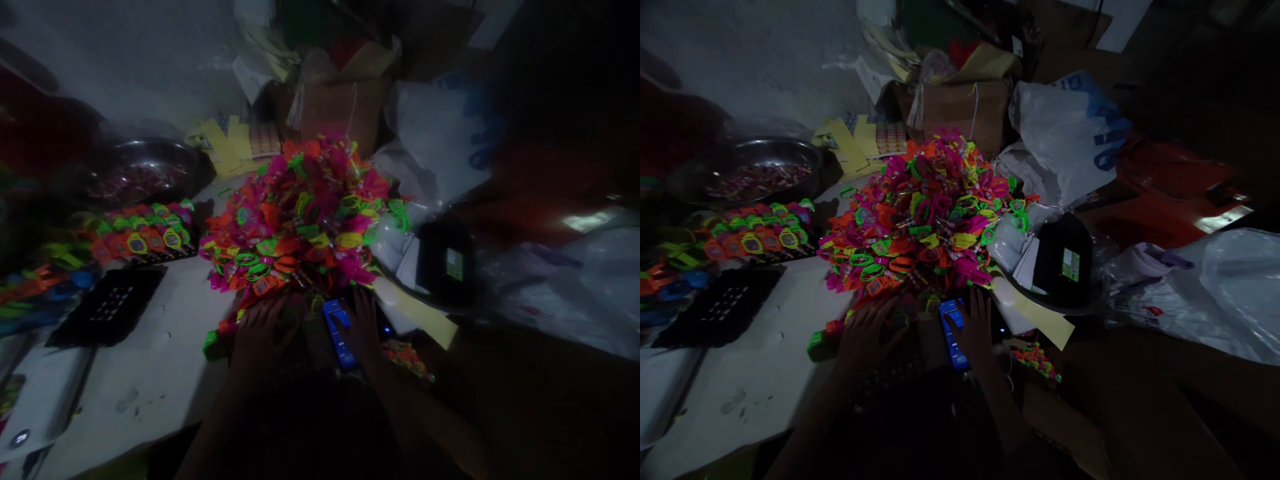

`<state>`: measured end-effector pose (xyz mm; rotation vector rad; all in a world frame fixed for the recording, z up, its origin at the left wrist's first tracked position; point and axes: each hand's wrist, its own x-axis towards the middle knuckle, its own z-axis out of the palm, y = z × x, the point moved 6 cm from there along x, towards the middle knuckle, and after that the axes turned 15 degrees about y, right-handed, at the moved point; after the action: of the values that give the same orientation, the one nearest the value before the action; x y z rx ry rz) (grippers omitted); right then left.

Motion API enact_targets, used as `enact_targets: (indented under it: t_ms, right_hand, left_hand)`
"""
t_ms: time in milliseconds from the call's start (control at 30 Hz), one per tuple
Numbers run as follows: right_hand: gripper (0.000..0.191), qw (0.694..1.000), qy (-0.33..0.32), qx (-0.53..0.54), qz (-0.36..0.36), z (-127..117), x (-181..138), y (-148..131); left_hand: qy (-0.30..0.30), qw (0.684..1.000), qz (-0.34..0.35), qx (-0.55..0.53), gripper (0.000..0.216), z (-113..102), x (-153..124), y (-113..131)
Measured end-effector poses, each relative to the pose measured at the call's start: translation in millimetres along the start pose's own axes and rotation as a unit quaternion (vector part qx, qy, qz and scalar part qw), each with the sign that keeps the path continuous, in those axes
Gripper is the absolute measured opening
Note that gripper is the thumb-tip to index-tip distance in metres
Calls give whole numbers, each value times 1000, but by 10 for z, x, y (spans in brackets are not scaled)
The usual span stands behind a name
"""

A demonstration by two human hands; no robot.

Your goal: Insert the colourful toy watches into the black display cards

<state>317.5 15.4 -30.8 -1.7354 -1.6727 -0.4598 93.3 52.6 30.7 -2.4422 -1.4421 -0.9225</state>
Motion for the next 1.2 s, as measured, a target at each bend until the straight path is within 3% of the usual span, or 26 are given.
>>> enact_targets:
  t_ms: [233,600,1000,1200]
  right_hand:
    - [21,997,28,71,-23,-351,-227,-11]
    - [15,993,37,105,-34,-603,-681,38]
    - [29,993,9,104,-56,-568,-694,-109]
    - [43,993,-57,82,-67,-496,-698,-170]
  left_hand:
    - [9,1000,5,5,52,-4,3,4]
    - [3,1000,7,10,53,-8,11,13]
    - [2,1000,11,18,53,-6,17,17]
    - [-1,1000,1,4,54,12,7,5]
